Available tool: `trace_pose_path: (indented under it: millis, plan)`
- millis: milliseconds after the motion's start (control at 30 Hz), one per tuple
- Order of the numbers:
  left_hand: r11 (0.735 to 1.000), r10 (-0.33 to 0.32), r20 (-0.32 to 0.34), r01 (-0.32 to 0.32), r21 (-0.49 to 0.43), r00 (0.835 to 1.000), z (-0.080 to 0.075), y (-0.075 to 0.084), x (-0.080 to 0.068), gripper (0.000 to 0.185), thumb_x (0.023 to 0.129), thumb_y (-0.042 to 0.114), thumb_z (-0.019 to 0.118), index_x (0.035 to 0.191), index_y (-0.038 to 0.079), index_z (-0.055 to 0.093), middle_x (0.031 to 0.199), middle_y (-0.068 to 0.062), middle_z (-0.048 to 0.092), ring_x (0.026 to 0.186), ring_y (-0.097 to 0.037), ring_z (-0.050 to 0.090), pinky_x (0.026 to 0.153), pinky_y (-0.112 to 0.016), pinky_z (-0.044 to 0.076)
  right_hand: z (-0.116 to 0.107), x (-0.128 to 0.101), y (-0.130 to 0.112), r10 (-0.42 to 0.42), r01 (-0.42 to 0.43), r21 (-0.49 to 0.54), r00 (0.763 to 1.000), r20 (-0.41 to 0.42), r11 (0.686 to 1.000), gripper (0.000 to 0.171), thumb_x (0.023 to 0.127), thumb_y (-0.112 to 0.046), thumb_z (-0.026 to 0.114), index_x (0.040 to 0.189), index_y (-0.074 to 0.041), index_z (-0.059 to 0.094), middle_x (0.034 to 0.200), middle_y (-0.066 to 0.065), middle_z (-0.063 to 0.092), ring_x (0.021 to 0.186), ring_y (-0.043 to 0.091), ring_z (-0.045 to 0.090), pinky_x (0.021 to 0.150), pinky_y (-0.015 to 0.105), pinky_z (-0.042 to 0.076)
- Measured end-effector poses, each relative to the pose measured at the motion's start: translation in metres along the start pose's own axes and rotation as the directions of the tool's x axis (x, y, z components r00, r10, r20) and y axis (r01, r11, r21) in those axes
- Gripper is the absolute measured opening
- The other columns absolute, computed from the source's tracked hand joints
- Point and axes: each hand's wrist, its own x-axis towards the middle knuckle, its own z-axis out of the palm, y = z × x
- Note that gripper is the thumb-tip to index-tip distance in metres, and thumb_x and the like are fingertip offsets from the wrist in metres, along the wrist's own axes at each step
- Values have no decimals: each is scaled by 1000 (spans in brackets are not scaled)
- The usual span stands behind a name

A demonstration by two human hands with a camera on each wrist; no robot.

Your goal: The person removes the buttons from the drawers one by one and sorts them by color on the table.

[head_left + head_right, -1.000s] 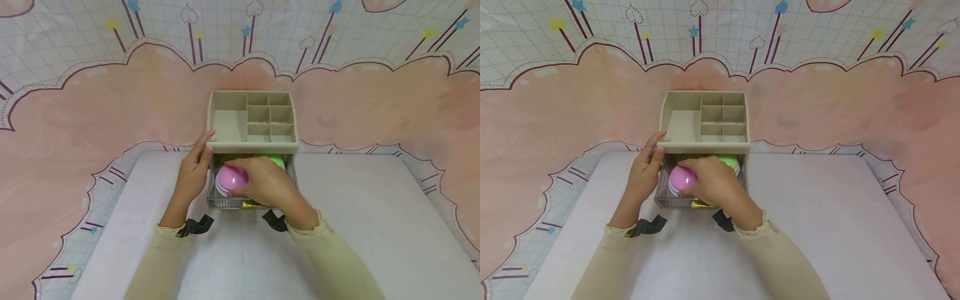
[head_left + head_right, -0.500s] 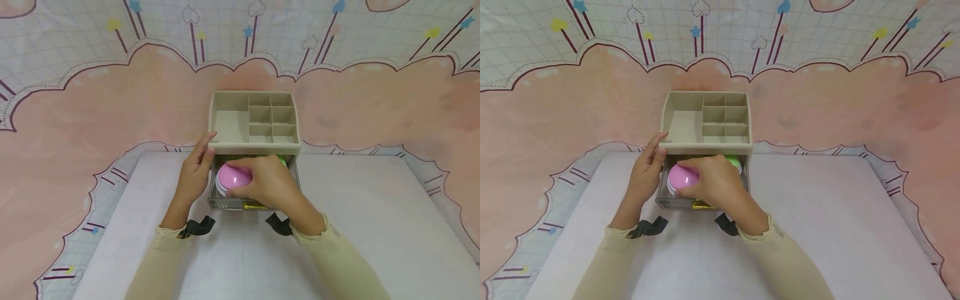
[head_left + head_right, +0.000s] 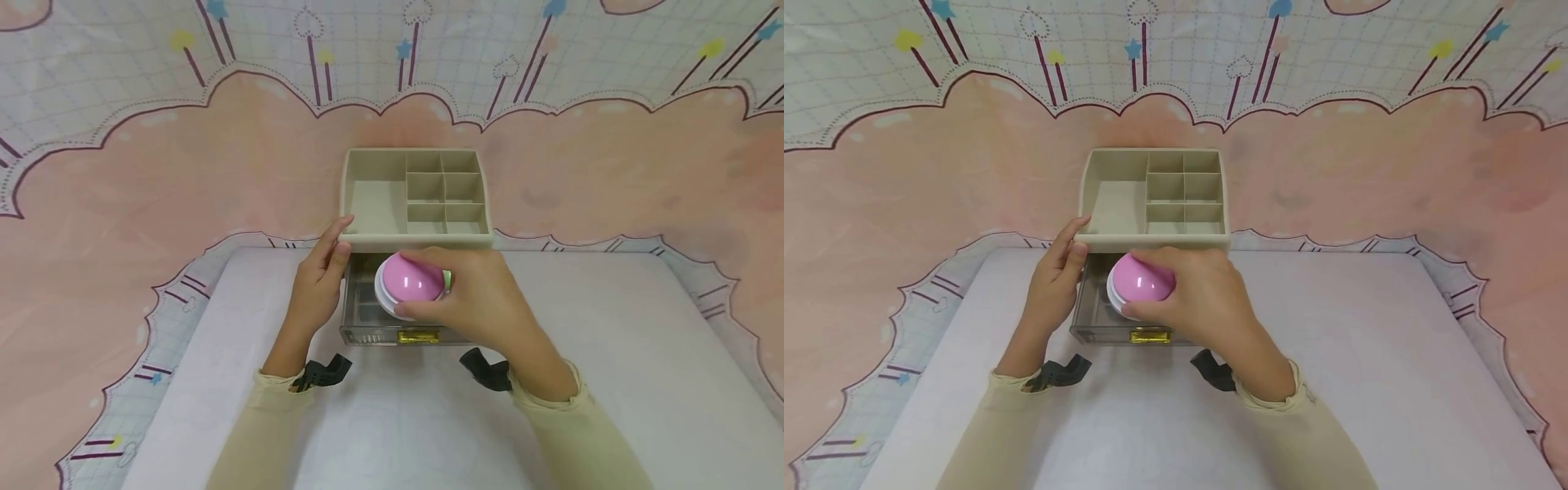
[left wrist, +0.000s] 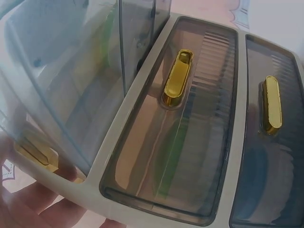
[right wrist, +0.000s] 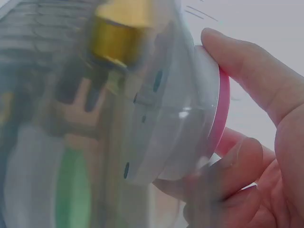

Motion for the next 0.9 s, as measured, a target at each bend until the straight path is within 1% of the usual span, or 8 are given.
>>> trace_pose_path:
  millis: [67, 167, 300, 400, 533, 633, 700, 900]
  plan:
    - [1000, 4, -2, -4, 10, 1000, -1, 0, 0, 43, 108, 38, 49, 151, 38, 48, 123, -13, 64, 102, -25, 55, 88, -43, 46, -8, -5, 1, 6, -6, 4, 1000, -18, 1000, 62, 68, -42, 96, 125, -28, 75, 110, -8, 77, 82, 13, 64, 71, 32, 54]
    - [1000, 15, -5, -15, 13, 1000, -1, 1, 0, 43, 109, 38, 48, 151, 37, 48, 126, -12, 63, 99, -25, 55, 86, -43, 46, -20, -12, 5, 28, -28, -6, 999, -47, 1000, 62, 68, -41, 96, 125, -30, 75, 104, -10, 77, 71, 13, 58, 64, 29, 51]
    - [1000, 15, 1, -15, 15, 1000, -1, 1, 0, 42, 109, 37, 47, 151, 37, 47, 101, -13, 56, 82, -23, 49, 74, -38, 41, -33, -18, 11, 68, -71, -46, 995, -69, 996, 61, 69, -41, 96, 125, -31, 74, 86, -10, 73, 64, 13, 53, 59, 28, 47]
    - [1000, 17, 2, -17, 17, 1000, 0, 1, -1, 42, 109, 35, 47, 151, 37, 47, 94, -11, 54, 79, -22, 48, 71, -35, 40, -41, -23, 16, 95, -102, -82, 992, -85, 991, 61, 70, -41, 96, 126, -30, 74, 76, -7, 69, 64, 14, 51, 57, 28, 45]
    - [1000, 22, -4, -22, 19, 1000, 0, 0, -1, 42, 109, 33, 48, 151, 37, 48, 82, -9, 48, 74, -22, 46, 68, -33, 39, -51, -28, 24, 92, -105, -108, 988, -125, 989, 61, 70, -38, 96, 126, -28, 75, 82, -4, 72, 64, 15, 50, 56, 27, 43]
    - [999, 24, -12, -24, 21, 1000, 0, 0, -1, 41, 109, 32, 48, 150, 37, 49, 78, -7, 46, 71, -21, 45, 65, -31, 38, -57, -31, 31, 77, -98, -125, 983, -167, 987, 62, 69, -36, 97, 126, -28, 75, 78, -3, 70, 61, 15, 49, 54, 26, 41]
    - [1000, 24, -17, -23, 21, 1000, -1, 0, -1, 41, 110, 31, 48, 150, 37, 49, 77, -6, 45, 70, -20, 44, 64, -30, 38, -60, -33, 36, 81, -108, -138, 978, -190, 984, 62, 69, -36, 97, 126, -28, 75, 70, -4, 65, 60, 15, 49, 53, 26, 39]
    - [1000, 10, -13, -10, 13, 1000, 1, 0, -1, 41, 110, 31, 48, 150, 37, 49, 78, -7, 44, 73, -21, 45, 68, -31, 38, -72, -42, 54, 131, -174, -139, 953, -273, 975, 65, 67, -36, 98, 127, -33, 73, 63, -4, 58, 59, 10, 47, 53, 21, 35]
